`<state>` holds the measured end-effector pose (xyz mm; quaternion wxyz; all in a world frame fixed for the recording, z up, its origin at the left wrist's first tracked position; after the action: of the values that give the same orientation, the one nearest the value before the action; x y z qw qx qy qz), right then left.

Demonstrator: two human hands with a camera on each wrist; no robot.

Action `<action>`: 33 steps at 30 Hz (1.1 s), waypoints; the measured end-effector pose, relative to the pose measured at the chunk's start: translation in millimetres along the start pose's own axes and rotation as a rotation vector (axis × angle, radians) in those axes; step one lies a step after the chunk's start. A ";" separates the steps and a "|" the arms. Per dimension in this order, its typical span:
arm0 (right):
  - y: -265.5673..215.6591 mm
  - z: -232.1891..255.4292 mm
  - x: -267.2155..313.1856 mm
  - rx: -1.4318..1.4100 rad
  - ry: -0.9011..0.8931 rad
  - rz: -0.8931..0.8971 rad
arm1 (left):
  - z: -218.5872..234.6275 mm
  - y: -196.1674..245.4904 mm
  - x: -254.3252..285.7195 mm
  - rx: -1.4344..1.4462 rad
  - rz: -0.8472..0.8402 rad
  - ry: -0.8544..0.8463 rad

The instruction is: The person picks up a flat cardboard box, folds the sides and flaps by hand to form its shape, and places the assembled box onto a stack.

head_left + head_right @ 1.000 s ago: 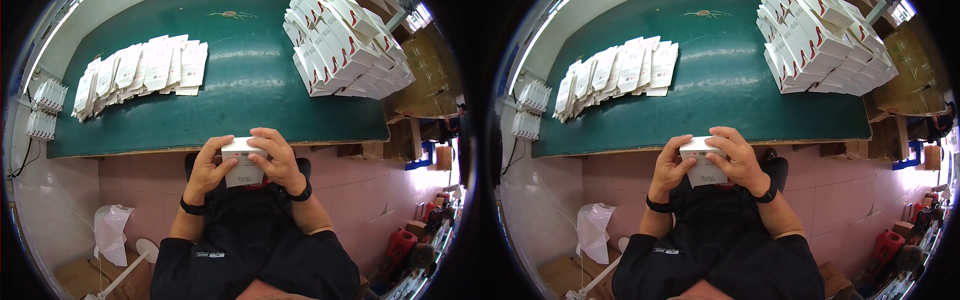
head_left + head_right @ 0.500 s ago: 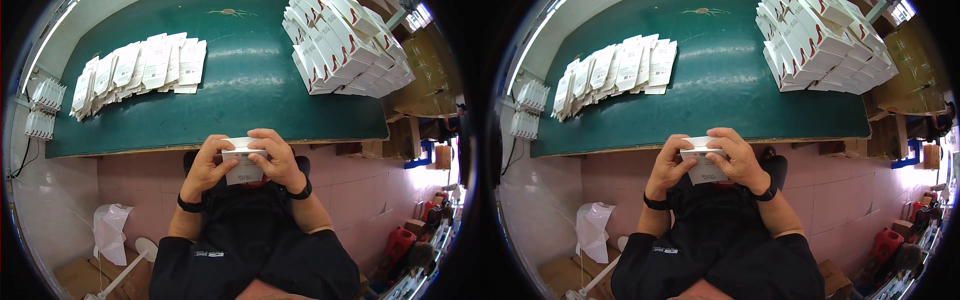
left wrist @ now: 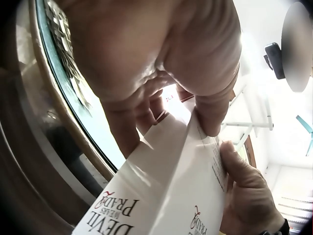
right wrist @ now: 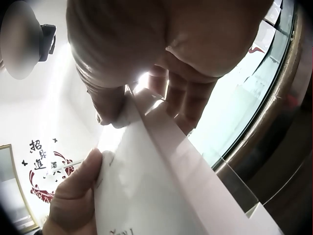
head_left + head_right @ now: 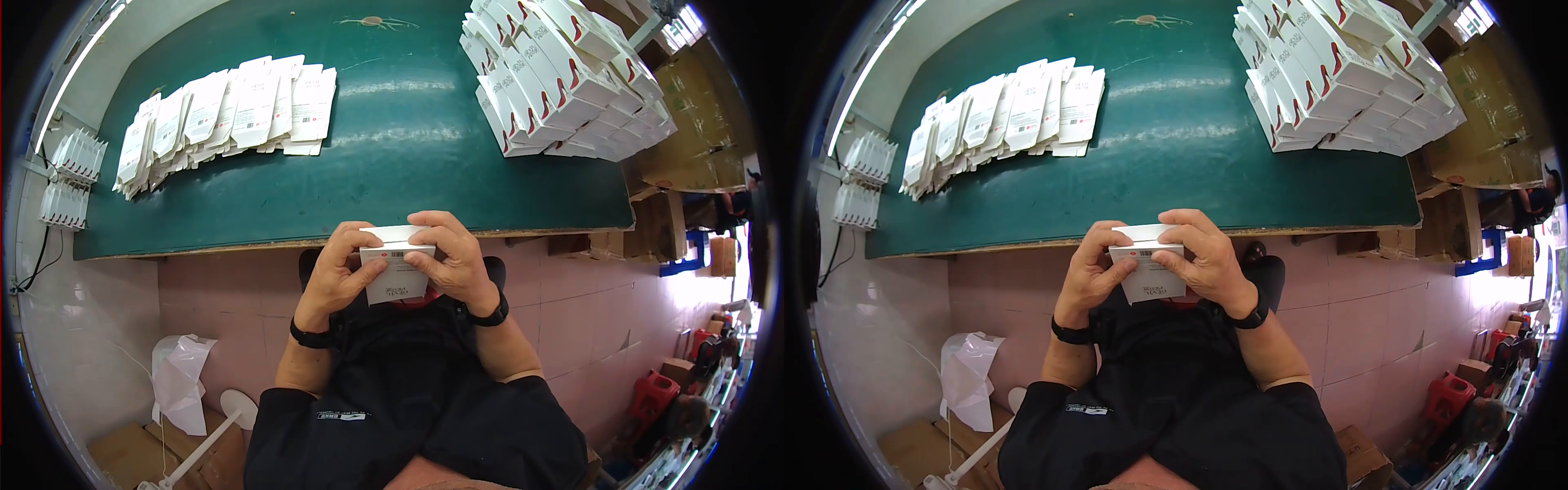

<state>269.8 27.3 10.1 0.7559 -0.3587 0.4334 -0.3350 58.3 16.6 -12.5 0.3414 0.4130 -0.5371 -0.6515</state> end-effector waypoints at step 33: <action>18.3 20.8 5.4 -0.364 0.241 -0.118 | -12.7 -7.9 4.2 0.298 0.067 -0.046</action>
<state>294.1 37.6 0.3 0.6006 -0.4711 0.5521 -0.3355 67.9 9.0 -21.9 0.2855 0.4259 -0.6489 -0.5622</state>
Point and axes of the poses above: each hand's wrist, its own x-axis away from the middle knuckle, its own z-axis out of the back of the hand, y = z × x, the point moved 5 cm from there along -x, towards the middle knuckle, and after that the axes turned 7 degrees about -y, right-handed, at the moved point
